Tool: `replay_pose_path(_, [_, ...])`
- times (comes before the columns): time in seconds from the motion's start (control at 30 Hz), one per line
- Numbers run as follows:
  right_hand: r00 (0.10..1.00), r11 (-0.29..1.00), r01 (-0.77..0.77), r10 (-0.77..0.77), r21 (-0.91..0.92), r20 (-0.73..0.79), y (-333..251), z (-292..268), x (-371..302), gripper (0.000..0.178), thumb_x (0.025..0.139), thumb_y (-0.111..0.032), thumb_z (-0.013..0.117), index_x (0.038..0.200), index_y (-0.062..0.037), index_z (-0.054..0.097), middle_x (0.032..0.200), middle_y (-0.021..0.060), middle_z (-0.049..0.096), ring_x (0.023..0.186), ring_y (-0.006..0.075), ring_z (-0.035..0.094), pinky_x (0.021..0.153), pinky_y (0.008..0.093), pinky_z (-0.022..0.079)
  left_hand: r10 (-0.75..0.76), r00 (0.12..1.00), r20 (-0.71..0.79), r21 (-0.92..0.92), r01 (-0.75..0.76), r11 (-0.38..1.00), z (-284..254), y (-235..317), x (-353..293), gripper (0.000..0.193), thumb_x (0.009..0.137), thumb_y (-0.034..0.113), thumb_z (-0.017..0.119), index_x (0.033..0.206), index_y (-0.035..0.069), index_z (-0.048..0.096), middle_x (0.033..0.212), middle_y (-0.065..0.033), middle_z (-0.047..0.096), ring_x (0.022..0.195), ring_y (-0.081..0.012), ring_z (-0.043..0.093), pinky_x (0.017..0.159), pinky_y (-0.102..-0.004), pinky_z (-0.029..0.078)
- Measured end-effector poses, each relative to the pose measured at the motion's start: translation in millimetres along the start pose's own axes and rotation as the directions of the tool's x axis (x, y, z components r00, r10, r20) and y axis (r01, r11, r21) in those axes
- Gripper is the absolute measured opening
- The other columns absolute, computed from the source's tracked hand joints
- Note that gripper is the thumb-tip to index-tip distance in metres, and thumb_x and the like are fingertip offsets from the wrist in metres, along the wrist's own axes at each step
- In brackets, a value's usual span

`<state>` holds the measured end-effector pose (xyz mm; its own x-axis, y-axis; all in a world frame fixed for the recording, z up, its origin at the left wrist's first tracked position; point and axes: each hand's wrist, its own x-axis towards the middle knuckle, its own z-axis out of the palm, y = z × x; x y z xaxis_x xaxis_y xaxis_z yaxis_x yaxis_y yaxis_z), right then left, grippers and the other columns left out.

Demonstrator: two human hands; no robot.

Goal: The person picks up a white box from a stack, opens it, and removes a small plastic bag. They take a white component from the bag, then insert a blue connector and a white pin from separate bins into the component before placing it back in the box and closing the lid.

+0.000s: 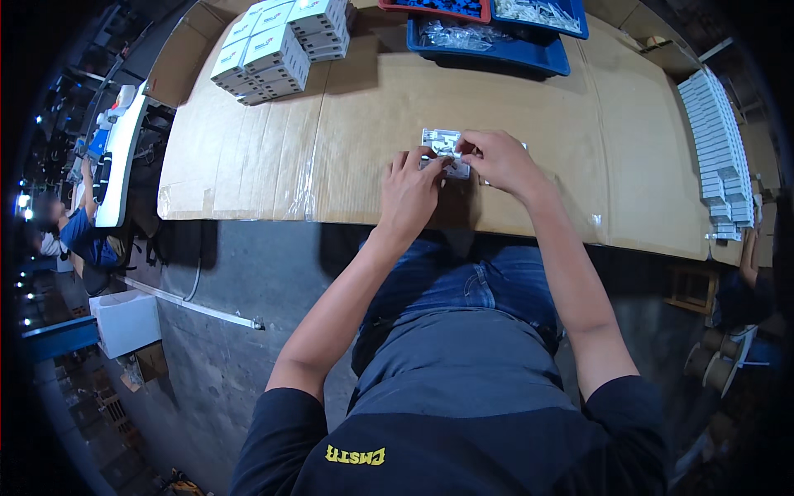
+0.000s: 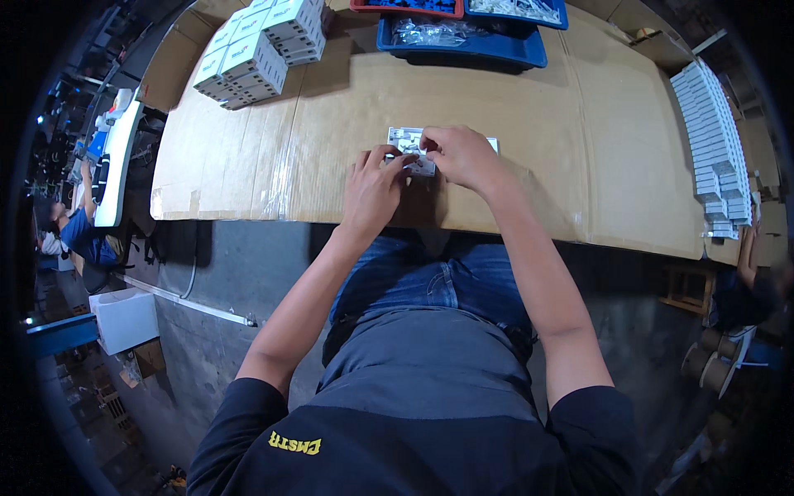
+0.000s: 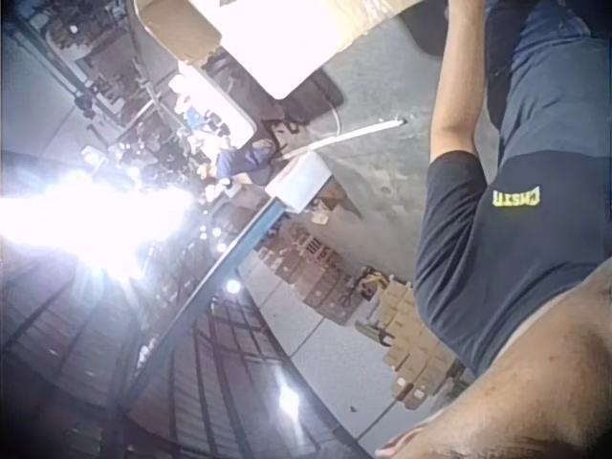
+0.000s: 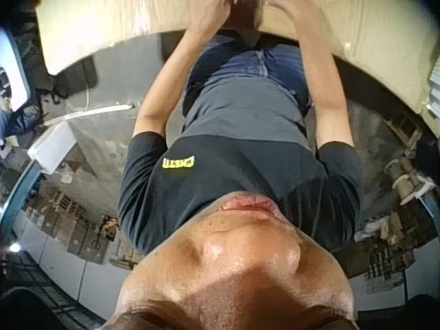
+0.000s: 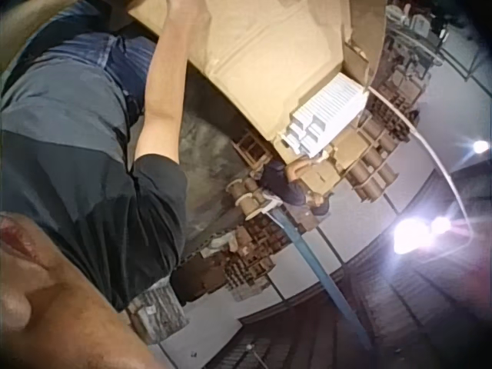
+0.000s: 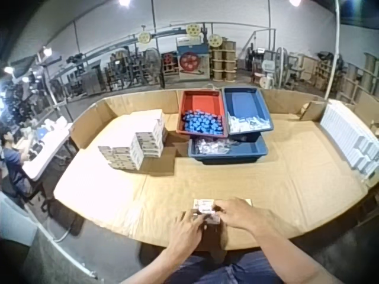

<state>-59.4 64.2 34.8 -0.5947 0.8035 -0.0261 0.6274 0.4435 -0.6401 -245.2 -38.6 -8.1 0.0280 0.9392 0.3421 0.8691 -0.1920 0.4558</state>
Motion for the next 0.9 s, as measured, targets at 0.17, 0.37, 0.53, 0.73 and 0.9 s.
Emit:
replay_pose_path(0.17, [0.991,0.995,0.091,-0.087,0.033,-0.105,12,2,3,0.022,0.089,-0.012,0.065,0.109,-0.0034,0.072,0.089,0.0172,0.073,0.078,0.0283,0.069,0.071,0.0392,0.052,0.009,1.0,-0.004,0.015,-0.009,1.0,3,1,1,0.031,0.087,0.009,0.07,0.117,0.015,0.075,0.127,-0.0071,0.063,0.116,-0.0318,0.057,0.095,-0.0451,0.047])
replay_pose_path(0.37, [0.997,0.998,-0.031,0.028,0.046,0.069,0,-3,-3,0.025,0.088,-0.013,0.065,0.112,-0.0053,0.072,0.091,0.0155,0.073,0.082,0.029,0.071,0.073,0.0396,0.053,-0.015,0.999,0.041,0.053,0.013,0.999,-1,6,0,0.033,0.087,0.007,0.069,0.119,0.016,0.074,0.126,-0.0068,0.062,0.115,-0.0321,0.057,0.095,-0.0446,0.047])
replay_pose_path(0.53, [0.995,0.975,0.097,-0.091,-0.2,0.042,-4,3,-8,0.024,0.085,-0.014,0.068,0.108,-0.0061,0.07,0.091,0.0141,0.074,0.086,0.0291,0.072,0.075,0.0407,0.055,-0.018,1.0,0.006,-0.039,0.018,0.999,-2,6,-5,0.034,0.086,0.005,0.068,0.119,0.013,0.072,0.13,-0.0052,0.063,0.117,-0.0317,0.058,0.098,-0.0444,0.047])
replay_pose_path(0.73, [0.986,0.985,0.166,-0.164,-0.051,0.044,6,3,-5,0.019,0.088,-0.008,0.065,0.105,-0.0017,0.069,0.095,0.0146,0.069,0.085,0.0297,0.068,0.076,0.0403,0.054,0.042,0.999,0.004,-0.018,-0.042,0.999,-1,-4,-5,0.036,0.084,0.005,0.069,0.119,0.011,0.072,0.131,-0.005,0.064,0.116,-0.0307,0.059,0.099,-0.0445,0.047])
replay_pose_path(0.9, [0.995,0.995,0.086,-0.088,0.049,0.049,11,-6,-3,0.017,0.09,-0.008,0.063,0.104,-0.0014,0.071,0.099,0.0149,0.07,0.089,0.0315,0.067,0.08,0.0415,0.053,0.04,0.999,0.036,-0.039,-0.039,0.999,-3,-8,3,0.035,0.086,0.009,0.072,0.121,0.01,0.071,0.132,-0.0061,0.064,0.116,-0.0304,0.059,0.1,-0.0442,0.046])
